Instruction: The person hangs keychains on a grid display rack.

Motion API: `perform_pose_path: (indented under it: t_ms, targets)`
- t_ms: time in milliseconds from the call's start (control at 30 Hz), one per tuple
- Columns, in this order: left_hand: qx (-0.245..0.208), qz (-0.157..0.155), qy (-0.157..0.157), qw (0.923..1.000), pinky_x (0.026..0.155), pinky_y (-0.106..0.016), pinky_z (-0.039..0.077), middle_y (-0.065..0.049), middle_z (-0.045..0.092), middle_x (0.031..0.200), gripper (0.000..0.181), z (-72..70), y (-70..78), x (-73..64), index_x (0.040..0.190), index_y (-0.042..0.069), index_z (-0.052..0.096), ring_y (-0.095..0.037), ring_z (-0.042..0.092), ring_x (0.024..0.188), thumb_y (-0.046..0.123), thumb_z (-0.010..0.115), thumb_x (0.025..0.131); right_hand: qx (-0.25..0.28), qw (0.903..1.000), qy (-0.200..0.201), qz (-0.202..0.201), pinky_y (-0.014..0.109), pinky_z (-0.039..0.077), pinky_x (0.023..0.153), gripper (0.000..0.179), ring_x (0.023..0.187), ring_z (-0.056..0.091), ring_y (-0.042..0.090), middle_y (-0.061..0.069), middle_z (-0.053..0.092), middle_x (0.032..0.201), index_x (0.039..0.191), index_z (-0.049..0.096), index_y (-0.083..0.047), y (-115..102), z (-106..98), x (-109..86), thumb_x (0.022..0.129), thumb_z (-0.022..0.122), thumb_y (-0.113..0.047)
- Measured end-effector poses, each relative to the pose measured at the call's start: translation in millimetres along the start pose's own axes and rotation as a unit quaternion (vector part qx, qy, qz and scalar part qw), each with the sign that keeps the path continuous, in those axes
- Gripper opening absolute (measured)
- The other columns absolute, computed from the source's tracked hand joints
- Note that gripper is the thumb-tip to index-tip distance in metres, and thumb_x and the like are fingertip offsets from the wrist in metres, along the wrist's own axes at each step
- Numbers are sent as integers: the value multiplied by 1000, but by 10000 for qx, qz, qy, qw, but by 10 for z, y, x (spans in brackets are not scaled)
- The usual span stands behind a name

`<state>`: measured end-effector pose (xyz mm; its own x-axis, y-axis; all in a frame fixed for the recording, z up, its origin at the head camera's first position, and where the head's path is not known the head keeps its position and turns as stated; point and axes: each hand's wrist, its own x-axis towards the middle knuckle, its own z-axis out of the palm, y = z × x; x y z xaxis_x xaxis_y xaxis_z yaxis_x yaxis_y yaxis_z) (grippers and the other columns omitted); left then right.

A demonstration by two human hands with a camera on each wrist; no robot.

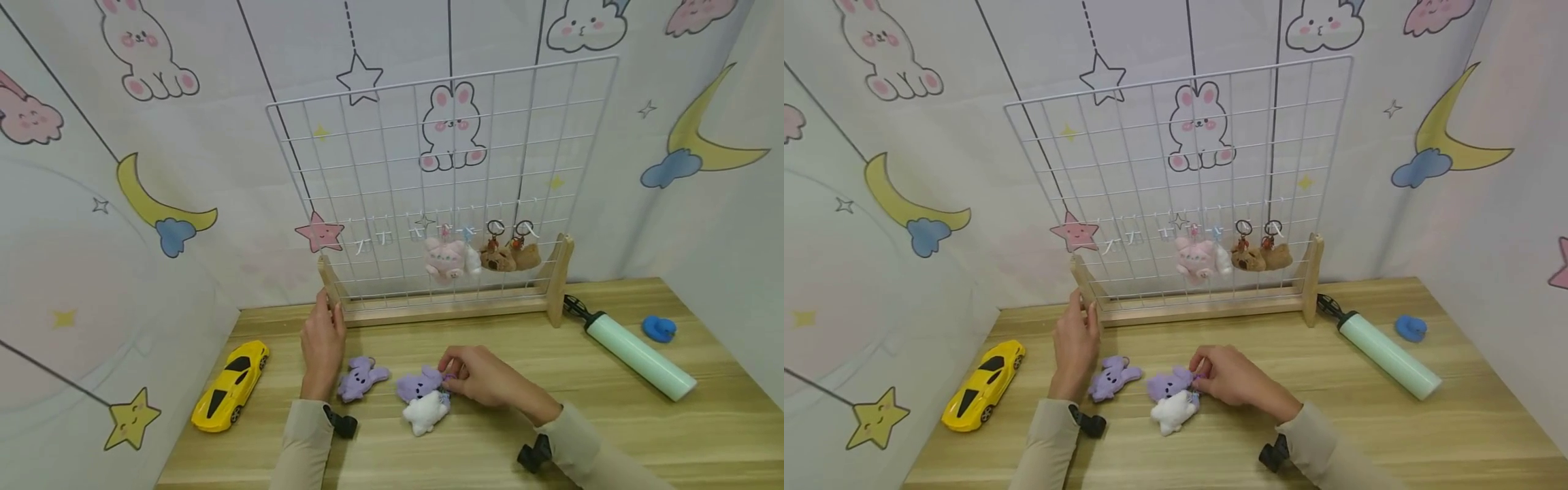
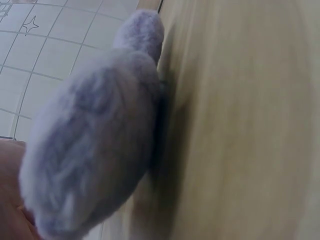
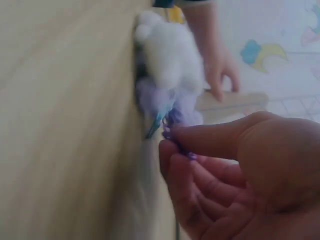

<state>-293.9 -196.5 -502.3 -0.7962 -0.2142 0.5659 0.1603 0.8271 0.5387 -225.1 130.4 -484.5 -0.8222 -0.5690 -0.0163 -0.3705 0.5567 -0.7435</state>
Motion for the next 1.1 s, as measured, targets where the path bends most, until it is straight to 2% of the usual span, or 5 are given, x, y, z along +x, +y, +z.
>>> perform_pose_path:
  t_ms: [267, 600, 800, 967, 1100]
  targets:
    - [43, 60, 158, 9998, 74, -64, 60, -27, 78, 115, 37, 27, -6, 15, 144, 6, 58, -46, 79, 95, 22, 62, 112, 684, 9935, 760, -506, 27, 59, 73, 15, 87, 70, 9, 0, 76, 99, 116, 77, -10, -42, -288, 22, 103, 76, -17]
    - [27, 39, 99, 9999, 74, -63, 60, -27, 77, 115, 38, 0, 7, 9, 145, 5, 57, -45, 79, 95, 23, 61, 112, 781, 9911, 709, -812, 27, 61, 77, 19, 93, 74, 8, -3, 80, 104, 117, 80, -14, -100, -282, 42, 102, 78, -24]
    - [28, 50, 65, 10000, 72, -62, 60, -26, 77, 114, 37, 1, 4, 6, 145, 6, 57, -44, 79, 94, 24, 59, 113, 994, 9886, 751, -845, 26, 62, 79, 20, 93, 77, 8, 3, 83, 108, 118, 82, -8, -178, -291, 19, 103, 77, -20]
    - [6, 26, 46, 10000, 73, -63, 60, -26, 77, 114, 36, -4, 9, 0, 144, 7, 58, -45, 79, 95, 24, 60, 113, 545, 9931, 855, -594, 26, 61, 78, 17, 91, 76, 6, 4, 83, 105, 116, 82, -10, -134, -372, -2, 103, 76, -19]
    - [7, -3, 22, 10000, 74, -64, 59, -26, 77, 114, 37, -9, 16, -6, 145, 7, 58, -45, 79, 95, 25, 60, 112, -33, 9965, 712, -434, 27, 58, 77, 15, 89, 71, 6, -1, 80, 99, 114, 80, -7, 12, -451, -10, 102, 76, -16]
